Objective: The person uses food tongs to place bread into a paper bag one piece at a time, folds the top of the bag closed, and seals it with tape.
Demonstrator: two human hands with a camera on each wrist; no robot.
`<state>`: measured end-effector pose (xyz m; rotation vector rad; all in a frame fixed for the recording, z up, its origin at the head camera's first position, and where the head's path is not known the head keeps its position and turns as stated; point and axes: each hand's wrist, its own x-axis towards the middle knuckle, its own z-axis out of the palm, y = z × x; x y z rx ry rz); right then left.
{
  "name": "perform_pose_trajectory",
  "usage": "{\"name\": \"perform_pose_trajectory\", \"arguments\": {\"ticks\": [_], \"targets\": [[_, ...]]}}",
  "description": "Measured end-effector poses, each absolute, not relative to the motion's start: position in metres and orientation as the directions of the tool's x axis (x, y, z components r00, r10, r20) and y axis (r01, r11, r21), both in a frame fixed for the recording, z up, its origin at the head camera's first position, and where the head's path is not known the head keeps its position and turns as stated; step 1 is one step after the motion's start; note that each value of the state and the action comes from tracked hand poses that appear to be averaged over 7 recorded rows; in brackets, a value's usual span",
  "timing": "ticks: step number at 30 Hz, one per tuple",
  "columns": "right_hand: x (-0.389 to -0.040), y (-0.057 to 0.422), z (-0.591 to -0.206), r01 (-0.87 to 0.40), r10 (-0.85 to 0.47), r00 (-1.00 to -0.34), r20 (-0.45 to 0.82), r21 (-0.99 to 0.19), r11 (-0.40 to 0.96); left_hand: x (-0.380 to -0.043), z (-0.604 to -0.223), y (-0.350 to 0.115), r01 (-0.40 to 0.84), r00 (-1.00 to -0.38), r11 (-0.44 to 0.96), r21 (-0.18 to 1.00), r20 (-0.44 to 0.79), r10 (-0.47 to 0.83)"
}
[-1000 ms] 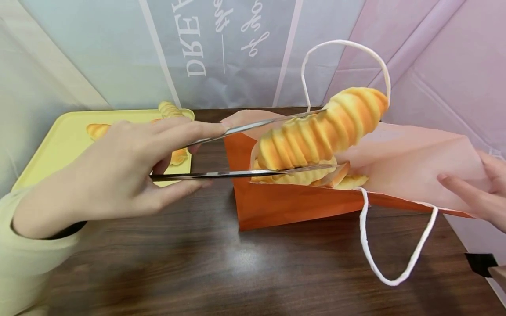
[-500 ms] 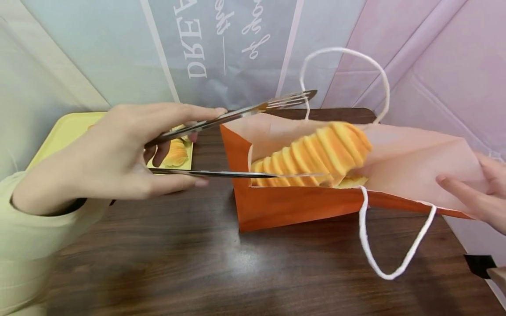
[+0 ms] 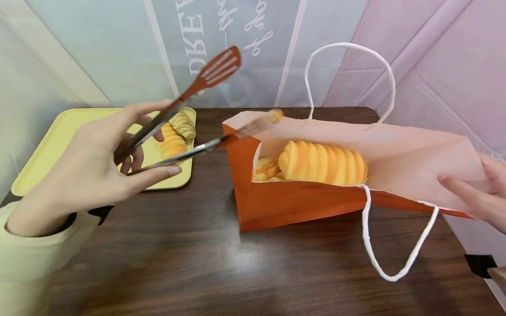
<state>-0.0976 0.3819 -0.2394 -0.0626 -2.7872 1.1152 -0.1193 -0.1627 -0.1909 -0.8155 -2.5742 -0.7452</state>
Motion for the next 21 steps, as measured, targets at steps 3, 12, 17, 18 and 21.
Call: {"name": "perform_pose_trajectory", "arguments": {"ticks": [3,12,17,18,21], "targets": [[-0.097,0.385,-0.241,0.003,0.108,-0.988,0.108,-0.691,0.722,-0.121,-0.204,-0.17,0.533,-0.827,0.719,0.446,0.454,0.332],[-0.094,0.383,-0.24,-0.017,0.149,-0.973,0.175,-0.702,0.712,-0.123,-0.24,-0.193,0.138,-0.969,0.787,0.602,0.247,-0.018],[-0.094,0.383,-0.24,-0.036,0.124,-0.977,0.173,-0.71,0.703,-0.122,-0.26,-0.208,-0.007,-0.99,0.815,0.579,0.111,-0.088],[-0.094,0.383,-0.24,-0.034,0.124,-0.978,0.168,-0.715,0.699,-0.121,-0.263,-0.21,-0.024,-0.992,0.816,0.577,0.09,-0.093],[-0.094,0.383,-0.241,-0.019,0.133,-0.98,0.149,-0.73,0.683,-0.118,-0.272,-0.212,-0.074,-0.992,0.83,0.553,0.045,-0.119]]}}
